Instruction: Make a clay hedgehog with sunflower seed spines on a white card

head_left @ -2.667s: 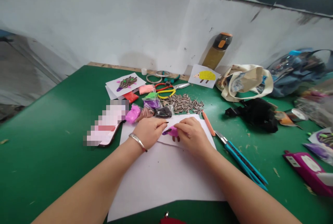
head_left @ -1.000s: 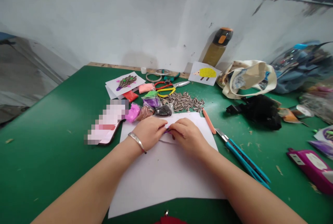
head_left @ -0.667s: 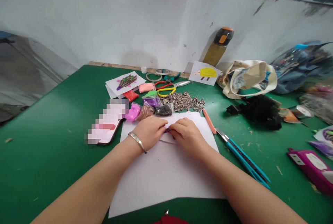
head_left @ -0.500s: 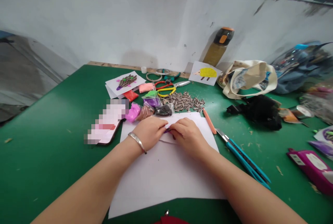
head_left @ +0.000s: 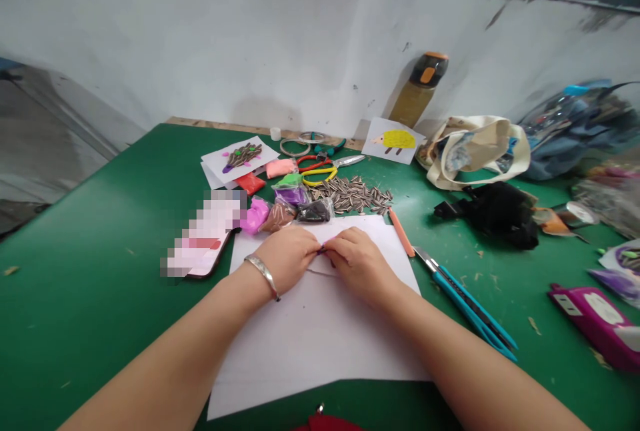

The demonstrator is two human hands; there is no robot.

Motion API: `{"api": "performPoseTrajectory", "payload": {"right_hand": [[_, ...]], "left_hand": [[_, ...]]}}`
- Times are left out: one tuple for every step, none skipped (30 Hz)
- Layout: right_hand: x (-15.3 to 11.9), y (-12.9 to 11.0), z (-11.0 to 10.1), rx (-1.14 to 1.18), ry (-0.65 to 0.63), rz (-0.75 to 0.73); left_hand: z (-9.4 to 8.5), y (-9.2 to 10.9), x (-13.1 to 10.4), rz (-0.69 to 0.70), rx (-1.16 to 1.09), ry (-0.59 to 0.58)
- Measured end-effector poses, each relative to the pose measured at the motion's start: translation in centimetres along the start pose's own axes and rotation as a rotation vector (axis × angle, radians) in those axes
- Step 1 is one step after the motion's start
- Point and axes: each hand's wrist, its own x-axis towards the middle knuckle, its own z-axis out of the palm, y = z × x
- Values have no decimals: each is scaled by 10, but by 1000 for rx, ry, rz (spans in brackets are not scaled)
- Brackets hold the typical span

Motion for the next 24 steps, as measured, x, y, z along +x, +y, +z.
{"api": "performPoseTrajectory", "payload": {"right_hand": [[0, 0, 0, 0, 4, -2], [0, 0, 1, 1, 8, -5], [0, 0, 1, 1, 11, -7], [0, 1, 2, 2, 13, -11], [0, 1, 2, 3, 14, -14], [0, 1, 2, 5, 14, -15], [0, 1, 3, 8, 13, -14], [0, 1, 2, 11, 10, -11], [0, 0, 1, 13, 5, -5], [0, 0, 0, 14, -1, 5], [0, -1, -2, 12, -5, 17], [0, -1, -4, 8, -7, 30], [1, -2, -7, 2, -8, 41], [1, -2, -11, -4, -8, 50], [1, -2, -14, -9, -2, 55], [2, -1, -17, -14, 3, 58], [3, -1, -19, -18, 6, 60], [3, 0, -21, -21, 6, 64], [4, 0, -22, -23, 4, 68], [4, 0, -23, -24, 0, 70], [5, 0, -22, -26, -4, 70], [5, 0, -21, -27, -9, 68], [5, 0, -20, -28, -11, 65], [4, 0, -19, -30, -14, 65]], "left_hand": [[0, 0, 0, 2, 6, -4], [0, 0, 0, 6, 9, -8], [0, 0, 0, 10, 8, -10], [1, 0, 0, 13, 6, -10], [1, 0, 0, 16, 3, -8], [1, 0, 0, 18, 2, -4], [1, 0, 0, 19, 1, 0], [2, 0, 0, 21, -1, 5], [2, 0, 0, 25, -3, 9], [2, -1, 0, 29, -6, 12], [2, -1, -1, 34, -9, 15], [2, -1, -1, 37, -10, 16], [2, -1, -1, 39, -9, 13], [1, -1, -1, 38, -4, 8], [1, 0, -1, 34, 0, 1], [1, 0, -1, 29, 2, -6], [1, 0, -1, 24, 3, -12], [0, 0, -1, 17, 4, -16], [0, 1, -1, 13, 6, -19], [0, 1, -1, 13, 11, -22], [0, 1, 0, 16, 21, -24], [1, 2, 0, 21, 35, -25], [1, 2, 0, 25, 50, -24], [2, 2, 0, 30, 66, -23]]}}
